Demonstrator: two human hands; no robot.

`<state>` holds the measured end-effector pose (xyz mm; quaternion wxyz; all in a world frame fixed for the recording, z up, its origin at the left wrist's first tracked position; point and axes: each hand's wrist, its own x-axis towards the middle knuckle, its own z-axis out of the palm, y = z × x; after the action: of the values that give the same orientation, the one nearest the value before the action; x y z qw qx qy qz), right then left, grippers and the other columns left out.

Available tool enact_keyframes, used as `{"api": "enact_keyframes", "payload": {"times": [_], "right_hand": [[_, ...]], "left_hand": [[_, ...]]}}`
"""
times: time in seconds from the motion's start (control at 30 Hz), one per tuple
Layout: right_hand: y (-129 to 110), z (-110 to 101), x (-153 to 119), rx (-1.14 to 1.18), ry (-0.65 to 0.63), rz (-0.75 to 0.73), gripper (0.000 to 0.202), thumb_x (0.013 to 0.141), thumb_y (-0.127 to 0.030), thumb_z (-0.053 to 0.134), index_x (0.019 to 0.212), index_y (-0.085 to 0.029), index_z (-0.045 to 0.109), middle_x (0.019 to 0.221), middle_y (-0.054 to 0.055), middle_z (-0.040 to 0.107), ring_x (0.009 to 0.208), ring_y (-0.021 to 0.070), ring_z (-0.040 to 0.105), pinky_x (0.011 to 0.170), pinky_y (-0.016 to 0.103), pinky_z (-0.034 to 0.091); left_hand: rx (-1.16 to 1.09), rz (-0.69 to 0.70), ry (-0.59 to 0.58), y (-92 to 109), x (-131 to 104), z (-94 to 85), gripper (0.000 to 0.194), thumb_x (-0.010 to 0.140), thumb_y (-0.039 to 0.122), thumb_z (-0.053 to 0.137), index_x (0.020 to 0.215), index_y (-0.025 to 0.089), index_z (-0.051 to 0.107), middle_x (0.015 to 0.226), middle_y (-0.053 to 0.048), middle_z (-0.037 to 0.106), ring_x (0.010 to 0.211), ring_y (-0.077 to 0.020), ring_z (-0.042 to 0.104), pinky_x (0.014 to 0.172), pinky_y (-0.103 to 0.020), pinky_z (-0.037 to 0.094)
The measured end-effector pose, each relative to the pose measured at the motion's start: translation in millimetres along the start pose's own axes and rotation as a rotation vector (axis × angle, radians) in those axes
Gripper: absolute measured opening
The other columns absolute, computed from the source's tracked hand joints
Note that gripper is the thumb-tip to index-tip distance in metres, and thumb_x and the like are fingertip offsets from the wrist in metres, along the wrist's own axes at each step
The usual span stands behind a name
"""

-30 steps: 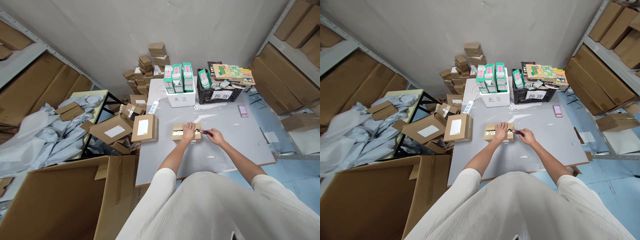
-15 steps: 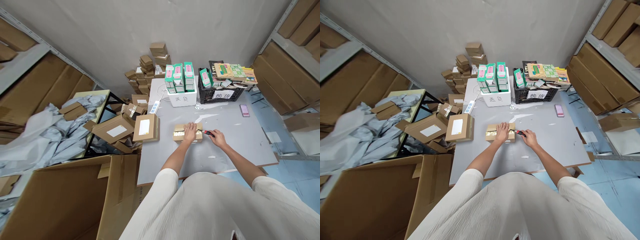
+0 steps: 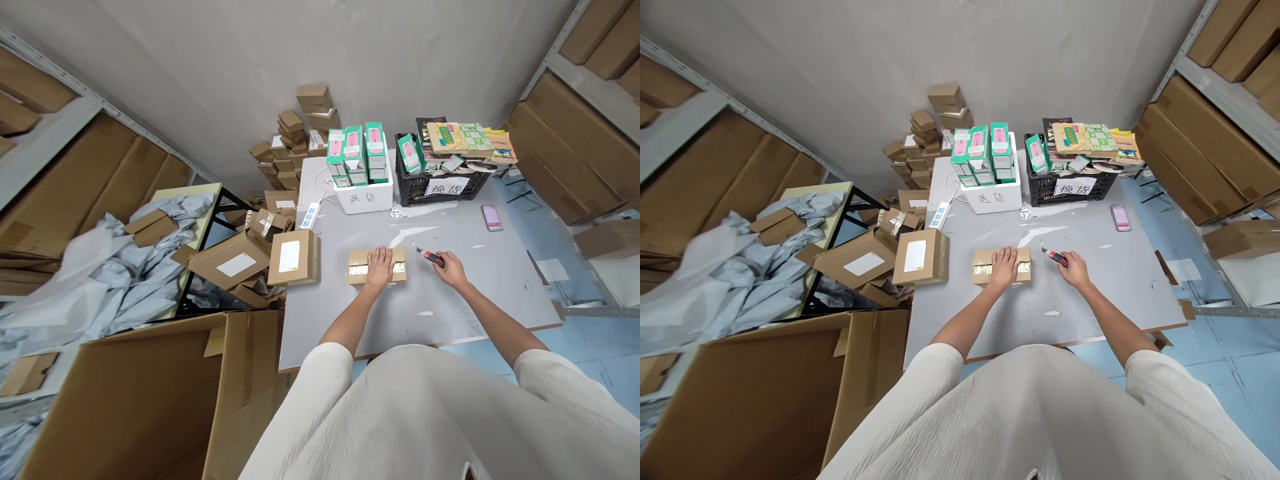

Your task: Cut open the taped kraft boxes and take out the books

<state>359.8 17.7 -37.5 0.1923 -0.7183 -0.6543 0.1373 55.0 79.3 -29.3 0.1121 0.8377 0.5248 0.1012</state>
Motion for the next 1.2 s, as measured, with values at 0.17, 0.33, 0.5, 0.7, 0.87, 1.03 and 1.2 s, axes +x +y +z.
{"api": "enact_keyframes", "payload": {"times": [0.17, 0.33, 0.5, 0.7, 0.87, 1.03, 1.2], "right_hand": [[23, 14, 8, 0.077, -0.02, 0.174, 0.043, 0.094, -0.031, 0.064, 0.135, -0.023, 0.071, 0.127, 0.014, 0.068, 0.115, 0.032, 0.065, 0.098, 0.041, 0.054], [48, 32, 18, 0.052, -0.061, 0.293, 0.043, 0.096, -0.038, 0.068, 0.136, -0.022, 0.072, 0.13, 0.015, 0.066, 0.103, 0.0283, 0.067, 0.086, 0.036, 0.055], [71, 43, 27, -0.087, -0.152, 0.469, 0.043, 0.1, -0.04, 0.065, 0.137, -0.018, 0.071, 0.133, 0.018, 0.065, 0.123, 0.0325, 0.065, 0.096, 0.038, 0.052], [97, 60, 25, -0.073, -0.189, 0.528, 0.047, 0.101, -0.044, 0.066, 0.138, -0.015, 0.067, 0.138, 0.021, 0.063, 0.123, 0.0336, 0.064, 0.096, 0.04, 0.053], [106, 70, 22, -0.081, -0.205, 0.499, 0.049, 0.099, -0.043, 0.067, 0.139, -0.015, 0.062, 0.138, 0.021, 0.062, 0.124, 0.0336, 0.061, 0.098, 0.041, 0.05], [95, 68, 15, -0.141, -0.135, 0.414, 0.053, 0.102, -0.045, 0.06, 0.145, -0.013, 0.059, 0.141, 0.023, 0.06, 0.13, 0.0387, 0.055, 0.107, 0.05, 0.045], [46, 61, 12, -0.055, -0.047, 0.151, 0.049, 0.105, -0.038, 0.048, 0.147, -0.015, 0.06, 0.148, 0.023, 0.057, 0.134, 0.0399, 0.05, 0.112, 0.053, 0.041]], "left_hand": [[0.007, -0.023, -0.032, 3, -2, 7.5, 0.075, 0.104, 0.038, 0.047, 0.174, 0.017, 0.032, 0.182, -0.017, 0.029, 0.172, -0.0363, 0.018, 0.138, -0.063, 0.009], [-0.008, -0.016, -0.088, -3, -1, 4.2, 0.073, 0.106, 0.041, 0.043, 0.174, 0.017, 0.032, 0.184, -0.015, 0.025, 0.172, -0.0346, 0.017, 0.139, -0.059, 0.009], [0.004, -0.012, -0.132, -9, 0, 0.0, 0.072, 0.11, 0.046, 0.038, 0.175, 0.019, 0.031, 0.185, -0.013, 0.025, 0.172, -0.0336, 0.018, 0.139, -0.056, 0.012], [0.015, -0.019, -0.131, -11, 0, 2.6, 0.071, 0.111, 0.048, 0.038, 0.176, 0.022, 0.03, 0.185, -0.012, 0.026, 0.172, -0.0326, 0.017, 0.139, -0.056, 0.013], [0.024, -0.015, -0.108, -14, -2, 6.0, 0.07, 0.111, 0.048, 0.04, 0.175, 0.022, 0.033, 0.183, -0.013, 0.03, 0.17, -0.0335, 0.021, 0.137, -0.055, 0.015], [0.009, -0.022, -0.078, -15, -1, 9.3, 0.069, 0.109, 0.048, 0.044, 0.173, 0.023, 0.036, 0.181, -0.014, 0.034, 0.169, -0.0352, 0.024, 0.136, -0.056, 0.017], [-0.053, -0.018, -0.027, -14, -3, 7.1, 0.062, 0.106, 0.045, 0.052, 0.164, 0.022, 0.048, 0.179, -0.017, 0.035, 0.166, -0.0376, 0.029, 0.134, -0.06, 0.025]]}}
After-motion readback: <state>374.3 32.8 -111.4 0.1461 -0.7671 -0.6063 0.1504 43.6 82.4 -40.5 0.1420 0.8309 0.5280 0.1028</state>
